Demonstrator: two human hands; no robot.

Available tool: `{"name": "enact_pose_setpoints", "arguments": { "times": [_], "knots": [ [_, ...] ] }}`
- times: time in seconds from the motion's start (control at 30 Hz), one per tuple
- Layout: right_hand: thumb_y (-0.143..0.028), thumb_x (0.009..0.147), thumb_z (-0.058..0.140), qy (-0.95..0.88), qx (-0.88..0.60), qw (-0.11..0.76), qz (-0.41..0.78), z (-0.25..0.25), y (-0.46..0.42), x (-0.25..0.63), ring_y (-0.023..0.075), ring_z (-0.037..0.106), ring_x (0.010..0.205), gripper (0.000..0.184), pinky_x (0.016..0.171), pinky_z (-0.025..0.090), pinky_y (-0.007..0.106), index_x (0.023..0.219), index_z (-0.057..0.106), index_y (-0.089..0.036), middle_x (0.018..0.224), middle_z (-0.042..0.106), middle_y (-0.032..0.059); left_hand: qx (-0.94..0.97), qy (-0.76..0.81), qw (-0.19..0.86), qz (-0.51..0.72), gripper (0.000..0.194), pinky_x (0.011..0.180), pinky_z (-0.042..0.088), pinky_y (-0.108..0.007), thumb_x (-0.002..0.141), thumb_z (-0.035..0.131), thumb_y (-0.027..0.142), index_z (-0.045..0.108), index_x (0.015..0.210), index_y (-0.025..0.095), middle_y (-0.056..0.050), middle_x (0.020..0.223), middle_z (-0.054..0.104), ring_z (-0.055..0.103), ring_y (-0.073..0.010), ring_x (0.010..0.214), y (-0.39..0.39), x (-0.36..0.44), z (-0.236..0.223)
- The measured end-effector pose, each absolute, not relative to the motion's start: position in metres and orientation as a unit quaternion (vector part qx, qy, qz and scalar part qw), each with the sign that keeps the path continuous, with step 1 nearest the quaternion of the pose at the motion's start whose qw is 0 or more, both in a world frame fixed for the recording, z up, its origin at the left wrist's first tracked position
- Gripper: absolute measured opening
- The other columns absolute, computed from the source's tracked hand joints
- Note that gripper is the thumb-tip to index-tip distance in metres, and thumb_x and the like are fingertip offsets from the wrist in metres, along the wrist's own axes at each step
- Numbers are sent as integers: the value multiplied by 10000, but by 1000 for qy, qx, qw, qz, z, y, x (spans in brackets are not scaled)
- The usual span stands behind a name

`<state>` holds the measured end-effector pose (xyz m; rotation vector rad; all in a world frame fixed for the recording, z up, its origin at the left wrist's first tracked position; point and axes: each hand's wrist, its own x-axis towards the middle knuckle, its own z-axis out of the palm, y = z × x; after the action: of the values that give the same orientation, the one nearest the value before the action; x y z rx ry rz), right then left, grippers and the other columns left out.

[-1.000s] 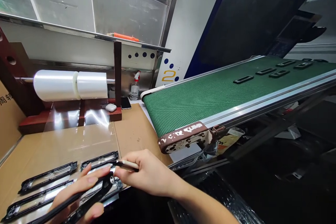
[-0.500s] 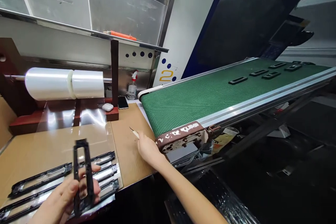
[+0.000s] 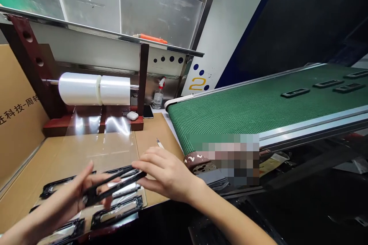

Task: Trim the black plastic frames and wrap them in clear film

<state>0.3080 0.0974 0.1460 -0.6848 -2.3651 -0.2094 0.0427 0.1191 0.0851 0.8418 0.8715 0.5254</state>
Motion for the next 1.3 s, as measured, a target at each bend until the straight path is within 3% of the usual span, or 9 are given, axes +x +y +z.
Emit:
{"name": "enact_pose_setpoints", "arguments": {
  "times": [0.1, 0.23, 0.4, 0.5, 0.63, 1.0, 1.13, 1.23, 1.3],
  "knots": [
    [-231, 940, 570, -884, -304, 344, -94, 155, 96, 314, 175, 577, 953, 230, 927, 477, 328, 1122, 599, -93, 1007, 664, 92, 364, 431, 737, 373, 655, 1089, 387, -355, 901, 401, 634, 537, 1337, 164, -104, 1364, 564, 499, -258, 1282, 157, 46, 88],
    [-264, 944, 573, -874, -326, 350, -85, 157, 99, 318, 173, 571, 980, 247, 909, 480, 332, 1149, 581, -125, 1005, 652, 79, 382, 475, 644, 463, 654, 1184, 130, -255, 983, 299, 547, 249, 1504, 156, -66, 1590, 241, 222, -132, 1444, 194, 60, 79],
    [-268, 884, 652, -841, -387, 378, -6, 119, 125, 320, 175, 585, 988, 273, 894, 480, 332, 1133, 605, -165, 1029, 646, 73, 402, 504, 617, 451, 663, 1198, 39, -453, 985, 373, 503, 197, 1521, 154, -113, 1612, 118, 117, -230, 1474, 224, 69, 55],
    [-256, 812, 730, -816, -448, 359, 69, 81, 146, 319, 188, 592, 1021, 314, 928, 459, 343, 1104, 638, -190, 1056, 644, 70, 391, 505, 661, 394, 709, 1183, 145, -495, 962, 393, 563, 228, 1511, 146, -163, 1565, 258, 297, -272, 1418, 231, 64, 47],
    [-239, 768, 776, -807, -489, 311, 116, 42, 167, 313, 194, 590, 1014, 344, 919, 447, 338, 1092, 665, -201, 1039, 651, 59, 363, 482, 742, 291, 783, 1038, 421, -443, 930, 426, 611, 274, 1468, 62, -241, 1289, 575, 647, -270, 1076, 227, 55, 49],
    [-283, 776, 780, -832, -471, 257, 143, 25, 188, 295, 190, 585, 966, 340, 893, 436, 318, 1084, 674, -183, 984, 668, 54, 397, 444, 774, 216, 800, 984, 477, -397, 898, 424, 656, 327, 1385, 28, -237, 1171, 653, 638, -290, 1103, 222, 51, 49],
    [-313, 783, 775, -831, -478, 251, 138, 22, 189, 295, 203, 586, 961, 362, 889, 437, 338, 1109, 666, -198, 982, 668, 53, 480, 480, 702, 216, 839, 1073, 403, -421, 915, 263, 675, 269, 1439, 19, -251, 1335, 542, 525, -282, 1259, 219, 50, 47],
    [-349, 758, 794, -821, -490, 259, 133, 20, 189, 295, 228, 588, 979, 486, 900, 443, 370, 1184, 626, -187, 1032, 669, 70, 579, 546, 541, 271, 858, 1185, 169, -464, 918, 97, 654, 69, 1517, 40, -197, 1566, 205, 202, -244, 1453, 209, 53, 38],
    [-366, 771, 781, -812, -500, 270, 129, 22, 186, 295, 241, 586, 1008, 515, 915, 444, 387, 1213, 599, -174, 1084, 660, 87, 663, 553, 412, 292, 881, 1199, 34, -457, 900, 177, 684, 84, 1537, 82, -118, 1604, 71, 50, -228, 1480, 199, 58, 28]
  ]
}}
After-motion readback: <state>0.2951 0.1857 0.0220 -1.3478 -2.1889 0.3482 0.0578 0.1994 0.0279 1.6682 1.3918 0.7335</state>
